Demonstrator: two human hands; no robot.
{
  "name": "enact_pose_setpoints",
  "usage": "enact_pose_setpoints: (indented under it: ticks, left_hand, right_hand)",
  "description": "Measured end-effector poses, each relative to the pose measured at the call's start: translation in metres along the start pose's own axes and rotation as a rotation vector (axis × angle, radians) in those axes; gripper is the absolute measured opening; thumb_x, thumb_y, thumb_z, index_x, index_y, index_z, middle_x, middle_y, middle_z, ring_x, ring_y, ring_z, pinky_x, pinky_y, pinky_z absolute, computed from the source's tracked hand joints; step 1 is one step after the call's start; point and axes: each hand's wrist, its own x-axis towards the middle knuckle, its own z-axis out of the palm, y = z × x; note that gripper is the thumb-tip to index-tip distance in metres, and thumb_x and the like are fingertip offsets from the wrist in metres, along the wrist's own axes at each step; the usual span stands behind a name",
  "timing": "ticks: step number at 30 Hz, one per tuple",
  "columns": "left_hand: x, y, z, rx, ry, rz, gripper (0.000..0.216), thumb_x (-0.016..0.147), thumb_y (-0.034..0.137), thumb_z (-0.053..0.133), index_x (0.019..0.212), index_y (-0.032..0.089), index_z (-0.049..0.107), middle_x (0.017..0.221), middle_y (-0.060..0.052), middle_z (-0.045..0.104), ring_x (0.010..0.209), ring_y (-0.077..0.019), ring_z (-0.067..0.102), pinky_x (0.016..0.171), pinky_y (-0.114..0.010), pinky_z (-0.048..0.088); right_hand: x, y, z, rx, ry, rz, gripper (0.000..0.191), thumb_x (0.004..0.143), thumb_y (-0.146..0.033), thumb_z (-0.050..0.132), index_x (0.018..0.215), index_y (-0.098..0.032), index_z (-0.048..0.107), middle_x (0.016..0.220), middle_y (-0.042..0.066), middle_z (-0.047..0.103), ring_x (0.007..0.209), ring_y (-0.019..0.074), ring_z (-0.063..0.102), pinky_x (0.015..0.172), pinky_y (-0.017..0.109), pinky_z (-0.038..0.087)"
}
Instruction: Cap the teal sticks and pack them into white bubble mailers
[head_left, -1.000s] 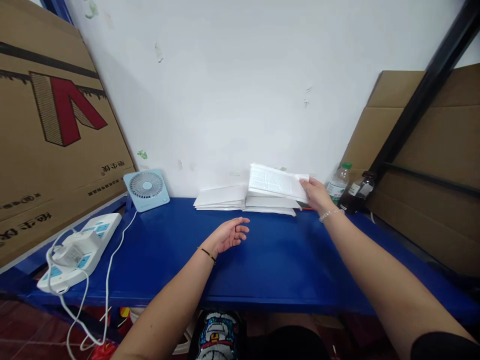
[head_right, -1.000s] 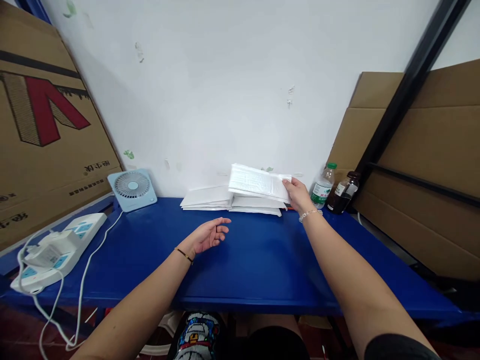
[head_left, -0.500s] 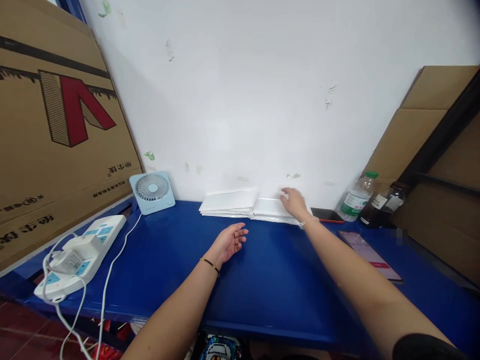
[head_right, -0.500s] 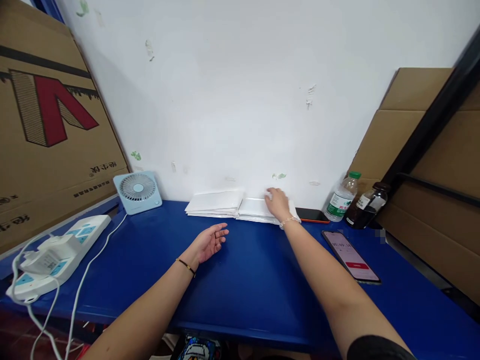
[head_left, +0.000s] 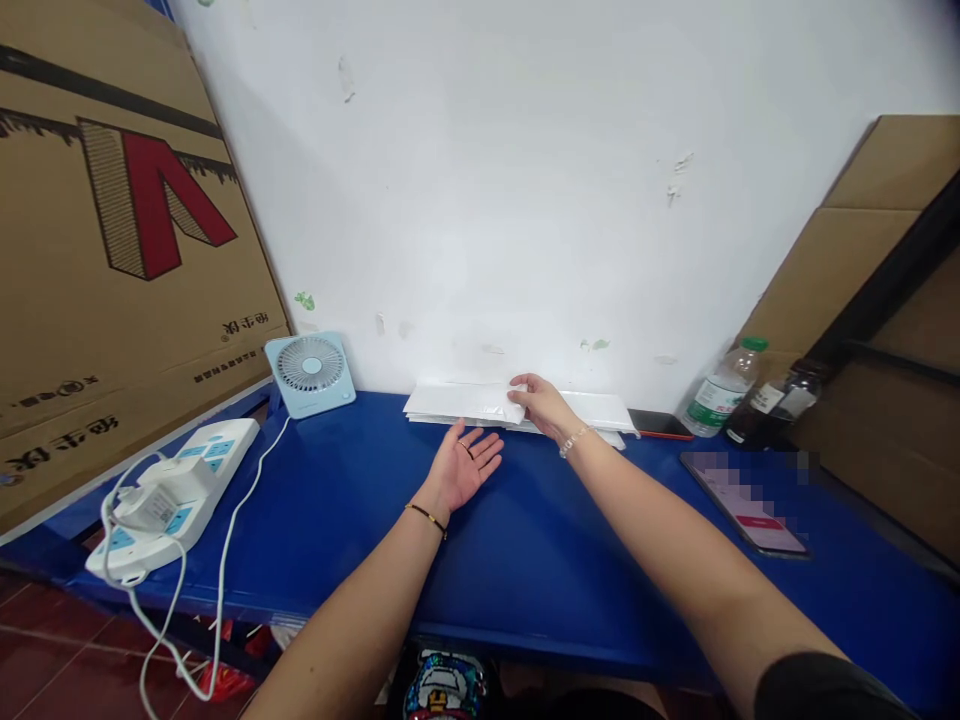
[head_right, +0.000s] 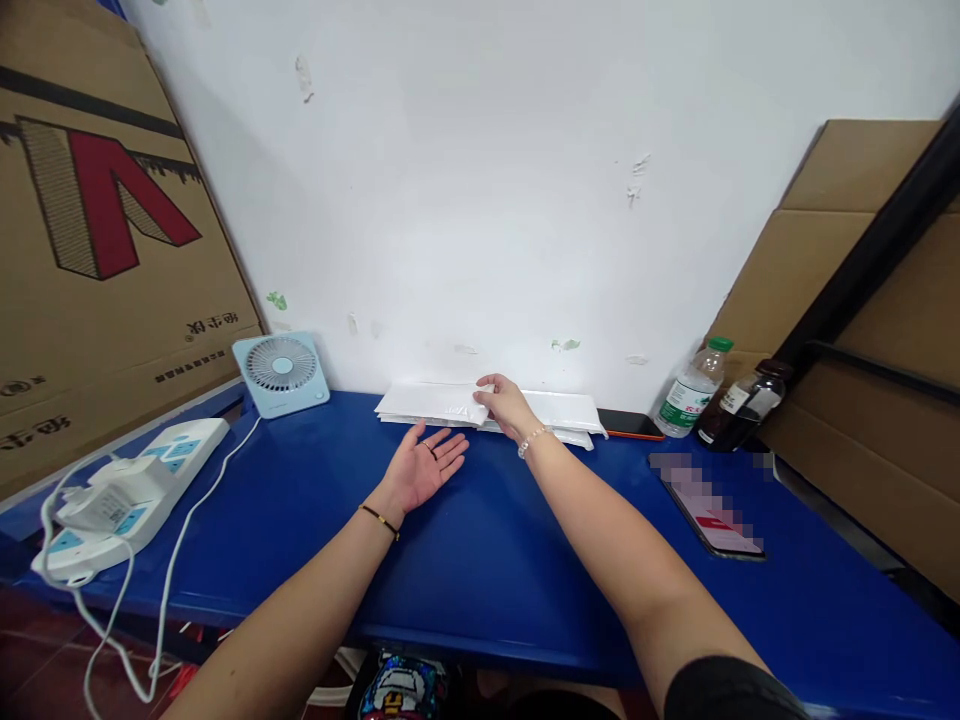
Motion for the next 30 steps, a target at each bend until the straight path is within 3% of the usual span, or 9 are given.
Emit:
enact_pose_setpoints:
  ticks: [2, 5, 9, 14, 17, 21, 24, 27, 30]
  left_hand:
    - [-0.002, 0.0, 0.002, -0.059, -0.033, 0.085, 0.047, 0.083, 0.057, 0.048, 0.112, 0.021, 0.052, 0.12, -0.013, 0.059, 0.112, -0.0232, 0.058, 0.086, -0.035, 0.052]
    - [-0.003, -0.002, 0.002, -0.13, -0.032, 0.264, 0.048, 0.082, 0.059, 0.048, 0.114, 0.023, 0.054, 0.119, -0.008, 0.06, 0.111, -0.0238, 0.058, 0.087, -0.036, 0.052]
    - [-0.001, -0.005, 0.004, -0.125, 0.149, 0.428, 0.042, 0.081, 0.048, 0.054, 0.113, 0.021, 0.054, 0.102, -0.006, 0.066, 0.102, -0.0211, 0.062, 0.086, -0.033, 0.052]
    - [-0.005, -0.007, 0.017, -0.005, 0.182, 0.719, 0.04, 0.075, 0.034, 0.066, 0.111, 0.022, 0.054, 0.095, -0.002, 0.067, 0.102, -0.0174, 0.062, 0.093, -0.031, 0.047]
    - [-0.013, -0.006, 0.029, 0.075, 0.161, 0.813, 0.037, 0.073, 0.034, 0.069, 0.105, 0.017, 0.059, 0.099, -0.005, 0.067, 0.105, -0.0188, 0.06, 0.095, -0.031, 0.045]
    - [-0.023, -0.004, 0.049, 0.135, 0.085, 0.88, 0.057, 0.07, 0.03, 0.073, 0.122, 0.024, 0.051, 0.1, -0.002, 0.067, 0.103, -0.0177, 0.061, 0.096, -0.032, 0.044]
    - [-0.028, -0.002, 0.062, 0.164, 0.052, 0.908, 0.063, 0.07, 0.032, 0.074, 0.127, 0.025, 0.047, 0.099, -0.002, 0.067, 0.101, -0.0174, 0.062, 0.095, -0.034, 0.043]
    - [-0.032, -0.001, 0.073, 0.165, 0.042, 0.919, 0.065, 0.071, 0.034, 0.073, 0.128, 0.025, 0.046, 0.1, -0.002, 0.066, 0.1, -0.0173, 0.062, 0.095, -0.035, 0.043]
    - [-0.036, 0.001, 0.08, 0.19, 0.042, 0.927, 0.066, 0.071, 0.035, 0.073, 0.129, 0.024, 0.045, 0.1, -0.003, 0.066, 0.099, -0.0171, 0.062, 0.095, -0.035, 0.043]
  right_hand:
    - [-0.031, -0.001, -0.008, 0.21, -0.11, 0.027, 0.04, 0.056, -0.021, 0.075, 0.09, -0.021, 0.053, 0.076, -0.003, 0.059, 0.066, 0.0119, 0.058, 0.062, 0.025, 0.048]
    - [-0.077, 0.005, -0.026, 0.326, -0.148, 0.148, 0.041, 0.057, -0.022, 0.078, 0.09, -0.022, 0.054, 0.072, -0.004, 0.058, 0.064, 0.0112, 0.058, 0.061, 0.024, 0.048]
    - [-0.113, 0.024, -0.054, 0.249, -0.141, 0.208, 0.041, 0.059, -0.027, 0.079, 0.091, -0.022, 0.054, 0.072, -0.004, 0.055, 0.061, 0.011, 0.055, 0.06, 0.025, 0.047]
    - [-0.115, 0.042, -0.082, -0.196, -0.009, 0.062, 0.038, 0.068, -0.04, 0.072, 0.098, -0.02, 0.058, 0.071, -0.004, 0.052, 0.06, 0.0109, 0.049, 0.056, 0.024, 0.04]
    - [-0.111, 0.044, -0.094, -0.223, -0.008, 0.008, 0.043, 0.073, -0.044, 0.067, 0.108, -0.02, 0.057, 0.081, -0.001, 0.056, 0.077, 0.0139, 0.055, 0.069, 0.026, 0.043]
    - [-0.111, 0.044, -0.104, -0.265, -0.134, -0.011, 0.058, 0.069, -0.042, 0.072, 0.12, -0.021, 0.054, 0.107, 0.006, 0.058, 0.105, 0.02, 0.054, 0.093, 0.033, 0.041]
    - [-0.114, 0.045, -0.102, -0.417, -0.297, -0.043, 0.082, 0.062, -0.042, 0.078, 0.134, -0.024, 0.044, 0.13, 0.011, 0.05, 0.123, 0.0255, 0.045, 0.102, 0.038, 0.035]
    - [-0.115, 0.048, -0.092, -0.627, -0.35, -0.183, 0.1, 0.053, -0.044, 0.082, 0.14, -0.025, 0.037, 0.139, 0.011, 0.044, 0.127, 0.0301, 0.04, 0.105, 0.044, 0.031]
    - [-0.112, 0.053, -0.075, -0.784, -0.292, -0.312, 0.085, 0.059, -0.047, 0.078, 0.134, -0.023, 0.045, 0.129, 0.01, 0.053, 0.12, 0.0302, 0.046, 0.099, 0.044, 0.035]
